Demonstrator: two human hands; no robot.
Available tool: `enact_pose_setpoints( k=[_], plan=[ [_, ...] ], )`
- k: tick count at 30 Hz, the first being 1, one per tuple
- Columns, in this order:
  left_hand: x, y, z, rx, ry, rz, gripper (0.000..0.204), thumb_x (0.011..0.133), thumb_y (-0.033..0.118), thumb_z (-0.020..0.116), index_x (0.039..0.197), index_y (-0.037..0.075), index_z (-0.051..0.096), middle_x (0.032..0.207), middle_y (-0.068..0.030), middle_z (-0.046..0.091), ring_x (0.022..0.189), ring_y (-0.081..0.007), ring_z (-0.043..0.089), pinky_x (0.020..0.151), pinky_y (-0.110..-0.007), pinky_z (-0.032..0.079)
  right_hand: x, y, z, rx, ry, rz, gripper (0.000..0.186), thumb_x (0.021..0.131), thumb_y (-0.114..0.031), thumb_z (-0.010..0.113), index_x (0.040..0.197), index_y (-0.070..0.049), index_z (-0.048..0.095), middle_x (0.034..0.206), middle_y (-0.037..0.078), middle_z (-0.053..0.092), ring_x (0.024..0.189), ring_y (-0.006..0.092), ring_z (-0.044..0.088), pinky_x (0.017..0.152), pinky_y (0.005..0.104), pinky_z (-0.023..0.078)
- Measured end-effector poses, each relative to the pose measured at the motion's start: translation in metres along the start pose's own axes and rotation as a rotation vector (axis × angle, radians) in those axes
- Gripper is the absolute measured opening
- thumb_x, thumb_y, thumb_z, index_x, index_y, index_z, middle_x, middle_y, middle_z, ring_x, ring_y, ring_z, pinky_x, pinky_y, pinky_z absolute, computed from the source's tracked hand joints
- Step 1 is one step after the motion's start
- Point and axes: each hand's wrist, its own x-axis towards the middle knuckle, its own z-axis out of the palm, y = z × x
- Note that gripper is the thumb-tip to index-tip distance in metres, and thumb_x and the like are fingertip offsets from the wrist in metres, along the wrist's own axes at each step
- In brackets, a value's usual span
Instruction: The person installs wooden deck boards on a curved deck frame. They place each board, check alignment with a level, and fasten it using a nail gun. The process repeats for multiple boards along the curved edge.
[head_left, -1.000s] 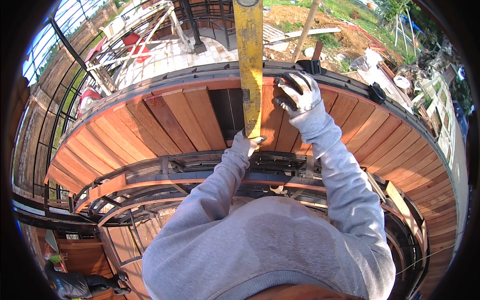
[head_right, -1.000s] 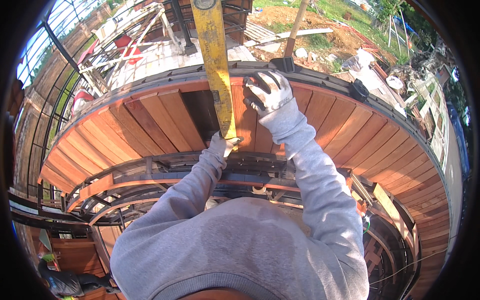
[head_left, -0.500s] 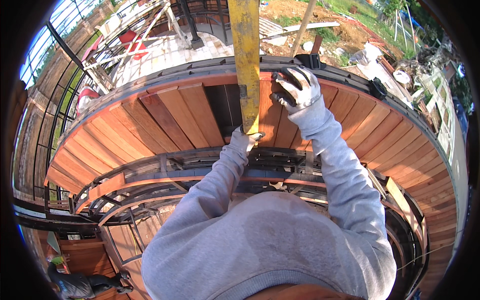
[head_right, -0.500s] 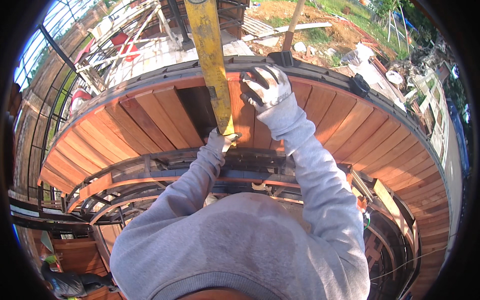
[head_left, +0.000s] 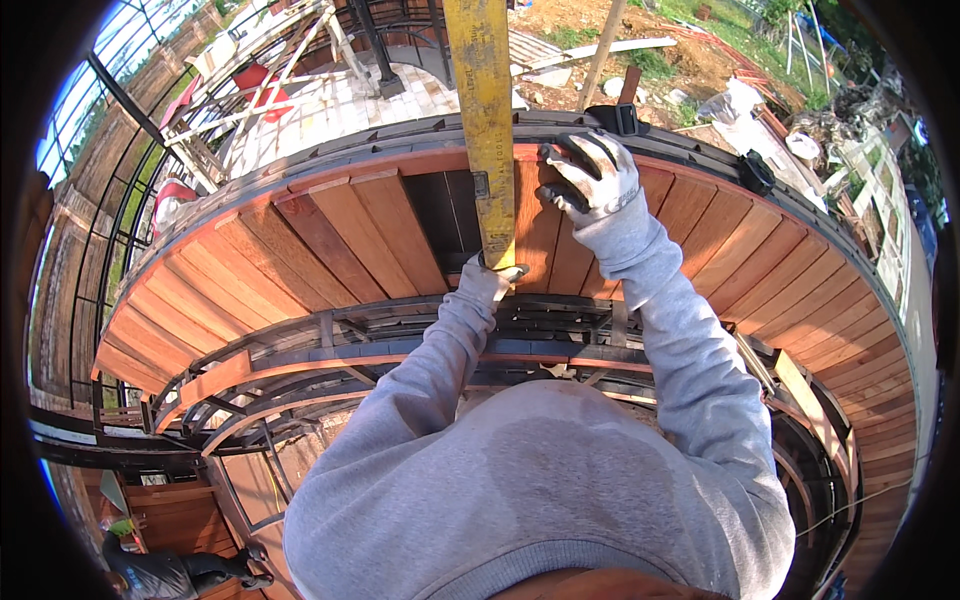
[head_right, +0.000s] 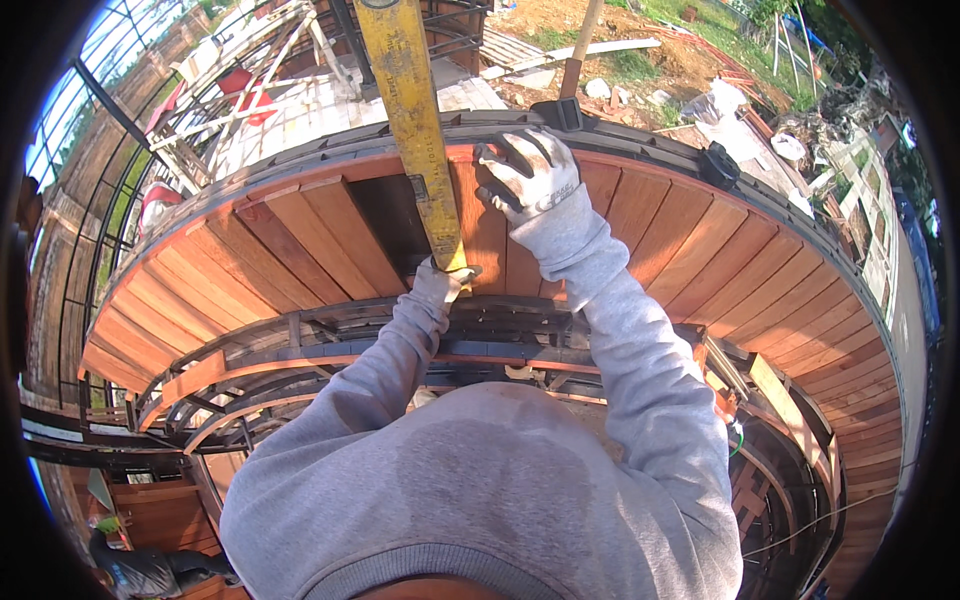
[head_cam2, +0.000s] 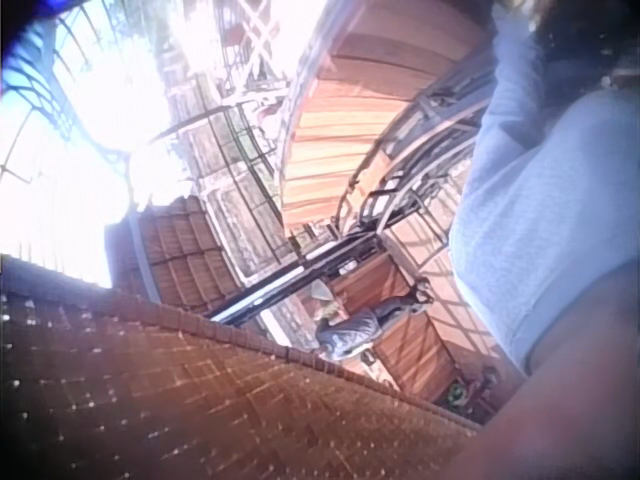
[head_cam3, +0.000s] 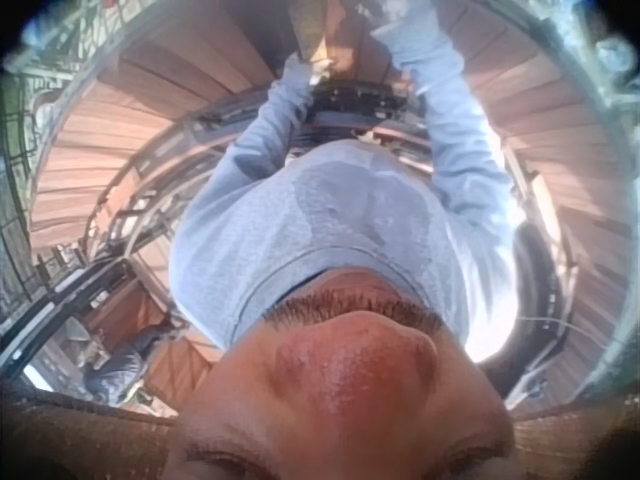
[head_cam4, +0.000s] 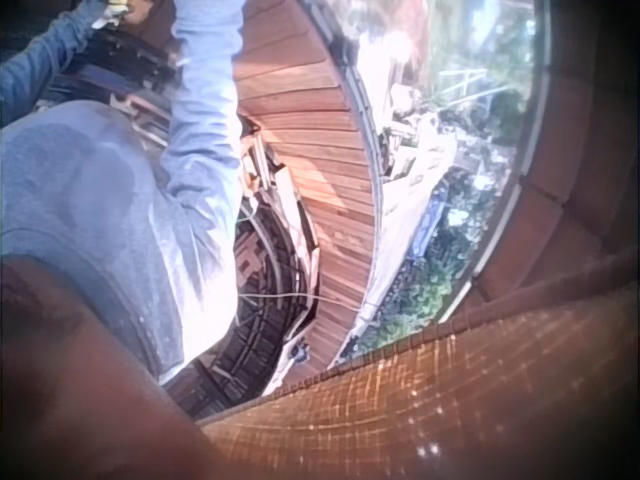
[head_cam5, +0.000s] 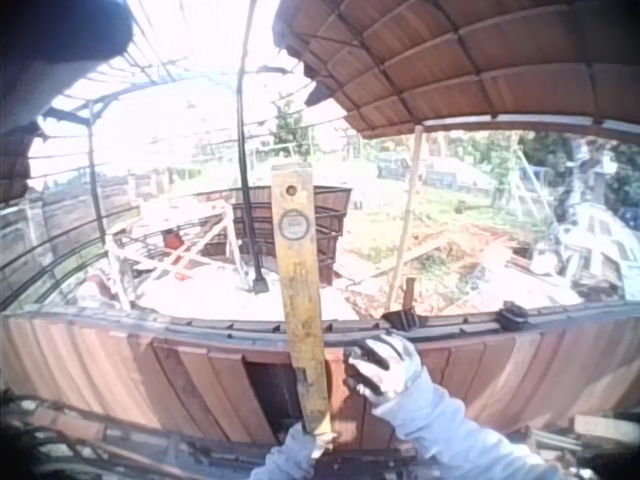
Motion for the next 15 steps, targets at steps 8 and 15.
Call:
enact_pose_setpoints(
  k=[8,15],
  plan=[
    [0.005,-0.013,-0.001,0.061,0.008,0.041,0.044,0.077,0.013,0.088,0.114,-0.001,0.067,0.099,-0.0060,0.073,0.086,-0.0137,0.064,0.078,-0.030,0.054,0.006,-0.007,-0.003,0.014,0.028,0.081,0.074,0.065,-0.030,0.089,0.129,-0.006,0.059,0.124,0.013,0.062,0.118,0.0375,0.057,0.102,0.0502,0.047],
    [0.006,-0.022,0.001,-0.037,0.026,0.121,0.039,0.075,0.015,0.090,0.102,-0.001,0.068,0.087,-0.0037,0.071,0.076,-0.0115,0.062,0.068,-0.031,0.052,0.005,-0.014,-0.008,-0.153,0.014,0.177,0.074,0.066,-0.044,0.086,0.126,-0.008,0.062,0.124,0.012,0.062,0.117,0.0342,0.057,0.100,0.0487,0.044]
  ],
)
